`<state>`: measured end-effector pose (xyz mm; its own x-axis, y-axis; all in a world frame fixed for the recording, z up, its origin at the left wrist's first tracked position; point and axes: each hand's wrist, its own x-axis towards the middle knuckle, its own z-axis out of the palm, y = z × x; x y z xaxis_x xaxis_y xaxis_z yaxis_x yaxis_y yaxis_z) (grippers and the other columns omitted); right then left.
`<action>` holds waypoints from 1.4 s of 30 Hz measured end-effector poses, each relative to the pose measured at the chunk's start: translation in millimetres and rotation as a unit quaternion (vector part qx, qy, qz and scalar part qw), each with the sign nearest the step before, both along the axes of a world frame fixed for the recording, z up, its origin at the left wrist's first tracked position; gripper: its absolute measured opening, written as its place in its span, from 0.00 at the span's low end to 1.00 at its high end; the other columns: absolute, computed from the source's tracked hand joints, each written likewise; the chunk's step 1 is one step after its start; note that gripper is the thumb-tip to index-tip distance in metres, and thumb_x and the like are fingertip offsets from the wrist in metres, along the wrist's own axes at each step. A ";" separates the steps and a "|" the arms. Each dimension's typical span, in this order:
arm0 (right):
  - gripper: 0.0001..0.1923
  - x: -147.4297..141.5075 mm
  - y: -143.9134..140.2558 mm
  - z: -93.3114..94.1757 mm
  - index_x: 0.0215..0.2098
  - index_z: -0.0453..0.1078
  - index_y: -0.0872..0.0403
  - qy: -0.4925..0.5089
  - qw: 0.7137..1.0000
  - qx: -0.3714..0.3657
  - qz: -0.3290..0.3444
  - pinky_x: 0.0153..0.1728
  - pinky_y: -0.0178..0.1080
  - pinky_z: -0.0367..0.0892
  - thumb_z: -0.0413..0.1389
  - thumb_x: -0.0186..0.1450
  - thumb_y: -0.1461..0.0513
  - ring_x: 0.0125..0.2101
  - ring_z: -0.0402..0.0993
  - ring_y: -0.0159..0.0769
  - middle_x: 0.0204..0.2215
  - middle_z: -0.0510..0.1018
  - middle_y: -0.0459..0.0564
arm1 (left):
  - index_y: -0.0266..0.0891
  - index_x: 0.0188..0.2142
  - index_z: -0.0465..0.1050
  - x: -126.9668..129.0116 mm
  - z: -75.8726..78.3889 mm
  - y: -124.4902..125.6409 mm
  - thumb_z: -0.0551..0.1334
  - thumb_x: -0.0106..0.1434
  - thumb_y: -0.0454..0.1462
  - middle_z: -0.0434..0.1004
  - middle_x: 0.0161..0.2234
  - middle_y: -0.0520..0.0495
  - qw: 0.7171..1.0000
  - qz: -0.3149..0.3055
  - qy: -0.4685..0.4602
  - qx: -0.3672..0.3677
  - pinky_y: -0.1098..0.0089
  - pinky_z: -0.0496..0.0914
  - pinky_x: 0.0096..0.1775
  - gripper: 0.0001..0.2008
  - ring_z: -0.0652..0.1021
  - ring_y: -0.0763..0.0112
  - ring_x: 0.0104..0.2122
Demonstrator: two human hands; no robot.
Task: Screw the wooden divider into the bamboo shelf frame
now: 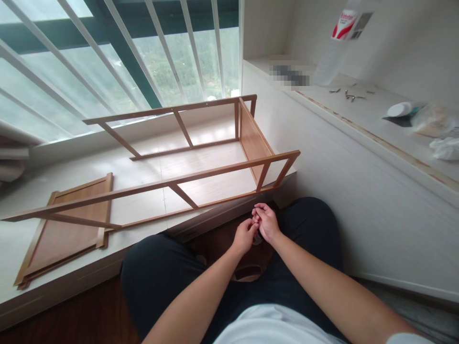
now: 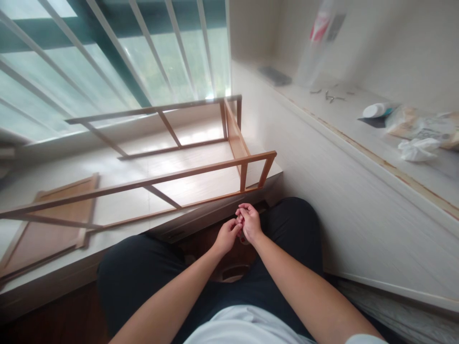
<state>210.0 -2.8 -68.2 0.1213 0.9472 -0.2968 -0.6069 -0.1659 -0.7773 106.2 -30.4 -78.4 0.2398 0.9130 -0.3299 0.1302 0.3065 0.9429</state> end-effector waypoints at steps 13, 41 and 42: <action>0.13 59.3 -12.2 24.8 0.31 0.74 0.56 -0.380 0.888 -0.001 0.260 0.23 0.34 0.63 0.57 0.62 0.54 0.22 0.70 0.31 0.24 0.78 0.49 | 0.42 0.35 0.74 -35.2 39.4 23.0 0.53 0.67 0.38 0.74 0.34 0.48 0.933 -0.085 0.226 0.266 0.69 0.65 0.40 0.11 0.73 0.68 0.36; 0.20 65.5 11.3 33.0 0.23 0.65 0.51 -0.696 0.702 0.112 0.096 0.28 0.37 0.53 0.45 0.71 0.56 0.22 0.68 0.35 0.21 0.74 0.48 | 0.36 0.44 0.71 -32.1 -54.7 21.7 0.60 0.61 0.42 0.73 0.30 0.49 0.986 -0.105 0.109 -0.070 0.71 0.66 0.29 0.15 0.70 0.74 0.23; 0.20 65.4 10.8 33.0 0.24 0.64 0.51 -0.701 0.698 0.110 0.094 0.28 0.37 0.53 0.45 0.72 0.56 0.22 0.68 0.35 0.21 0.74 0.49 | 0.36 0.44 0.71 -31.1 -58.2 19.5 0.61 0.61 0.42 0.73 0.29 0.49 0.984 -0.116 0.116 -0.072 0.72 0.65 0.29 0.15 0.70 0.74 0.23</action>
<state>275.4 8.0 -35.2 0.0138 0.9896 0.1430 0.7926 0.0764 -0.6050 75.0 -10.8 -136.5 0.3383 0.7832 -0.5216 0.4195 0.3707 0.8286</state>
